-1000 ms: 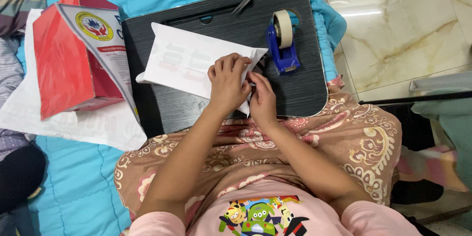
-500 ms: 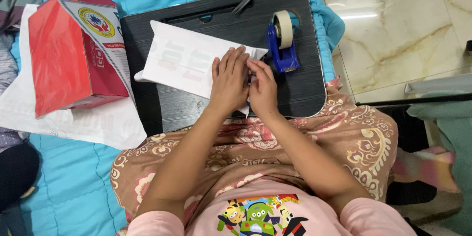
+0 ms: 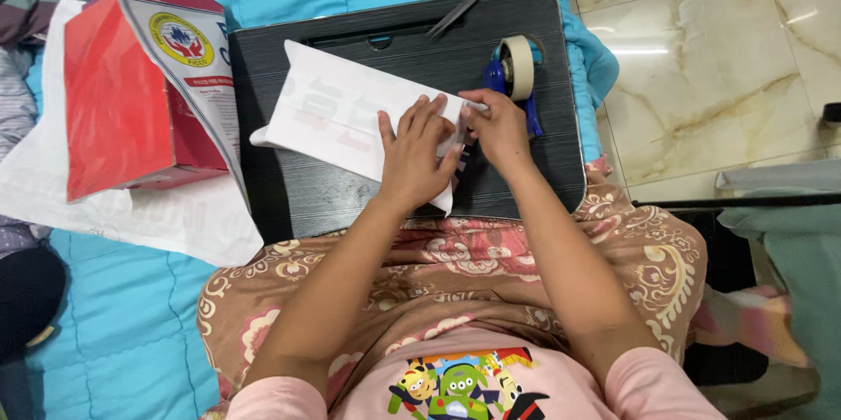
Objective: The person wraps a small rectangular box with white wrapping paper on a lap desk. They fold the paper around the box, crease the edges, and secure the folds with tape from a dispenser. The wrapped box is left on the desk at the end.
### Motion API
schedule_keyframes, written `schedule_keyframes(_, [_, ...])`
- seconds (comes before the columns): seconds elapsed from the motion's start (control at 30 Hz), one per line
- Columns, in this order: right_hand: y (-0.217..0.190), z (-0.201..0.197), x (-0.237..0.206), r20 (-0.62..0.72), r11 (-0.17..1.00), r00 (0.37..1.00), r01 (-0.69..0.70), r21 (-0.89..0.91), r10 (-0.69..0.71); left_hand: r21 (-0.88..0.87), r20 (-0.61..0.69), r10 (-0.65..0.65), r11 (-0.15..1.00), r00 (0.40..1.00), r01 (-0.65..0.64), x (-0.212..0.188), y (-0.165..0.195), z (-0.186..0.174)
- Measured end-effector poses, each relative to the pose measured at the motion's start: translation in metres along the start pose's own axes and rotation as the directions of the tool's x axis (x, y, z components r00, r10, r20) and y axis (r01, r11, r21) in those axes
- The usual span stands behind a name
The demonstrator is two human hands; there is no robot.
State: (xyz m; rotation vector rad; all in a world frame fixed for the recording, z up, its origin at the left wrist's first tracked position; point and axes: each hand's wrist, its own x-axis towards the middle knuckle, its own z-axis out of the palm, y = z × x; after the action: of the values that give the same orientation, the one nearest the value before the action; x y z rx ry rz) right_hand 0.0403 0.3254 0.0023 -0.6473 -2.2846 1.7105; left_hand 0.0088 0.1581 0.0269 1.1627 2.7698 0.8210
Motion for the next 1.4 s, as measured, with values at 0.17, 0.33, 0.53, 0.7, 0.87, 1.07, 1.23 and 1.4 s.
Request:
schedule_keyframes(0.17, [-0.006,-0.009,0.002,-0.001,0.982,0.999,0.05,-0.18,-0.051,0.031,-0.046,-0.021,0.999,0.999,0.022,0.0,-0.001,0.009])
schedule_keyframes(0.33, [-0.016,-0.016,0.0,0.063,0.822,0.948,0.303,-0.483,-0.312,0.141,-0.031,0.015,0.99,0.999,-0.01,0.0,0.003,0.01])
schedule_keyframes(0.53, [-0.017,-0.021,0.001,0.178,0.731,0.878,0.47,-0.494,-0.444,0.113,0.011,0.022,0.993,1.0,-0.023,-0.004,-0.005,0.001])
schedule_keyframes(0.7, [-0.008,-0.011,-0.001,0.169,0.659,0.851,0.497,-0.565,-0.497,0.143,0.037,0.059,0.988,0.998,-0.064,-0.007,-0.01,-0.005])
schedule_keyframes(0.87, [-0.004,-0.011,0.003,0.149,0.719,0.844,0.52,-0.462,-0.515,0.063,0.069,0.038,0.997,0.997,-0.042,-0.008,-0.009,-0.006])
schedule_keyframes(1.07, [-0.003,-0.018,0.012,0.271,0.559,0.797,0.58,-0.592,-0.54,0.008,0.052,0.011,1.0,0.999,-0.011,-0.009,-0.014,-0.004])
schedule_keyframes(1.23, [0.003,-0.014,0.011,0.257,0.527,0.778,0.591,-0.61,-0.574,0.07,0.017,0.044,0.997,0.999,-0.045,-0.009,-0.014,-0.002])
schedule_keyframes(1.4, [0.005,-0.006,0.003,0.197,0.542,0.81,0.529,-0.653,-0.553,0.244,0.084,-0.118,0.965,0.989,0.095,-0.012,-0.009,-0.005])
